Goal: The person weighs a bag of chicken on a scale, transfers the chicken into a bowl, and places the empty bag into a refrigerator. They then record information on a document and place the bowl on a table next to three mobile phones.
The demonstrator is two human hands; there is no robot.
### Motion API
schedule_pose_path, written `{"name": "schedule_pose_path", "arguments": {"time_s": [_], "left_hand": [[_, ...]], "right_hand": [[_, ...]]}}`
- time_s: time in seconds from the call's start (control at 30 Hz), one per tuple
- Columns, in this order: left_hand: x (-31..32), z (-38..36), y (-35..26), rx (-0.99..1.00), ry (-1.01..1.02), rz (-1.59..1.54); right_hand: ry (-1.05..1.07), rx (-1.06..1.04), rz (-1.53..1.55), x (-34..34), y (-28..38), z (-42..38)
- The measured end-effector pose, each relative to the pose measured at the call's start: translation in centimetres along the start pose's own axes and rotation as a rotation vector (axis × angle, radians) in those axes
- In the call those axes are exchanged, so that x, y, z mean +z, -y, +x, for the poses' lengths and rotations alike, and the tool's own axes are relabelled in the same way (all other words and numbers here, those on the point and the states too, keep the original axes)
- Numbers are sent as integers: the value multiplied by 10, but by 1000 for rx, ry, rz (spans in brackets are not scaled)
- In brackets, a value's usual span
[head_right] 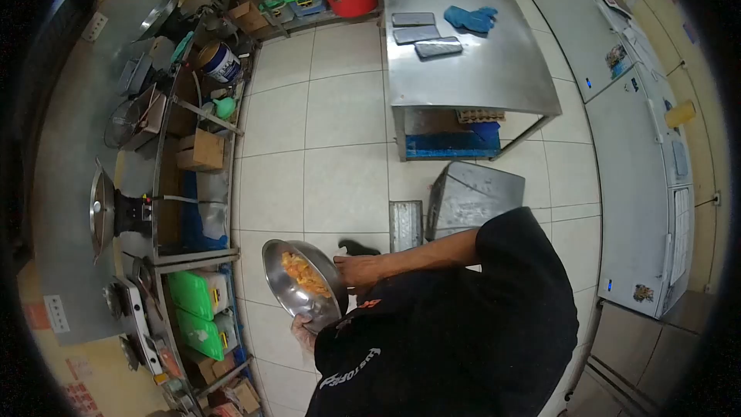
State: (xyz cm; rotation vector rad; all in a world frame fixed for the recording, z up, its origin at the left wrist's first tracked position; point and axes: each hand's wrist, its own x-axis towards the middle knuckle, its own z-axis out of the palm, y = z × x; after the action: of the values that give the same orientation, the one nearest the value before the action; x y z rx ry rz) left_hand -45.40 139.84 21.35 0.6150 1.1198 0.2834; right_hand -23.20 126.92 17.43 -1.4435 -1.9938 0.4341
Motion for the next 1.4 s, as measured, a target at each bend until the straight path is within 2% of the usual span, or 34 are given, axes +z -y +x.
{"name": "schedule_pose_path", "arguments": {"time_s": [0.03,0.07,0.1,0.17,0.2,0.23,0.3,0.37,0.43,0.5,0.57,0.63,0.7,0.73,0.77,0.8,0.83,0.9,0.93,0.97,1.03,1.07,1.1,1.17,1.23,1.3,1.37,1.4], "left_hand": [[12,21,-32,46,-34,19],[15,35,-53,88,-72,44],[17,50,-76,129,-110,71],[-91,174,-90,-46,-241,56],[-140,233,-99,-132,-306,40],[-79,222,-138,-45,-221,54],[77,177,-228,134,-48,57],[126,223,-301,347,40,366],[169,270,-348,537,75,443],[220,321,-398,530,110,435],[303,347,-431,482,200,460],[354,396,-452,432,281,489],[380,486,-452,451,516,532],[413,492,-433,595,521,543],[447,497,-419,588,551,569],[515,465,-398,348,528,488],[559,448,-383,112,488,406],[593,503,-358,20,632,335],[625,498,-350,-26,634,343],[651,490,-340,-75,630,360],[690,500,-335,-121,642,400],[708,505,-333,-96,623,445],[729,504,-332,-71,603,483],[765,502,-336,-111,608,503],[803,489,-333,-120,614,466],[822,530,-335,-158,610,493],[841,576,-333,-198,692,499],[859,579,-332,-191,672,610]], "right_hand": [[-141,-104,24,-11,-22,30],[-175,-209,73,-17,-44,45],[-181,-200,81,-34,-64,64],[-197,-148,133,-65,-93,100],[-331,-145,62,-81,-109,120],[-454,-135,-25,-103,-132,137],[-602,142,20,-137,-173,138],[-744,435,167,-167,-228,115],[-1020,728,53,-153,-289,54],[-1376,1067,-22,-140,-334,-4],[-1526,1322,-166,-165,-358,-52],[-1537,1395,-362,-179,-386,-109],[-1555,1602,-452,-209,-391,-143],[-1585,1628,-458,-219,-407,-165],[-1557,1854,-531,-229,-423,-186],[-1508,2081,-594,-240,-445,-201],[-1530,2103,-581,-252,-459,-211],[-1598,2359,-534,-292,-486,-220],[-1635,2414,-335,-314,-497,-220],[-1661,2427,-303,-333,-509,-217],[-1777,2693,-160,-365,-533,-212],[-1814,2786,-200,-374,-544,-210],[-1829,2798,-188,-380,-551,-211],[-1993,2800,-241,-384,-560,-209],[-1981,2856,-235,-394,-561,-210],[-1940,2866,-250,-400,-561,-207],[-1945,2883,-211,-407,-559,-207],[-1916,2904,-286,-411,-559,-206]]}}
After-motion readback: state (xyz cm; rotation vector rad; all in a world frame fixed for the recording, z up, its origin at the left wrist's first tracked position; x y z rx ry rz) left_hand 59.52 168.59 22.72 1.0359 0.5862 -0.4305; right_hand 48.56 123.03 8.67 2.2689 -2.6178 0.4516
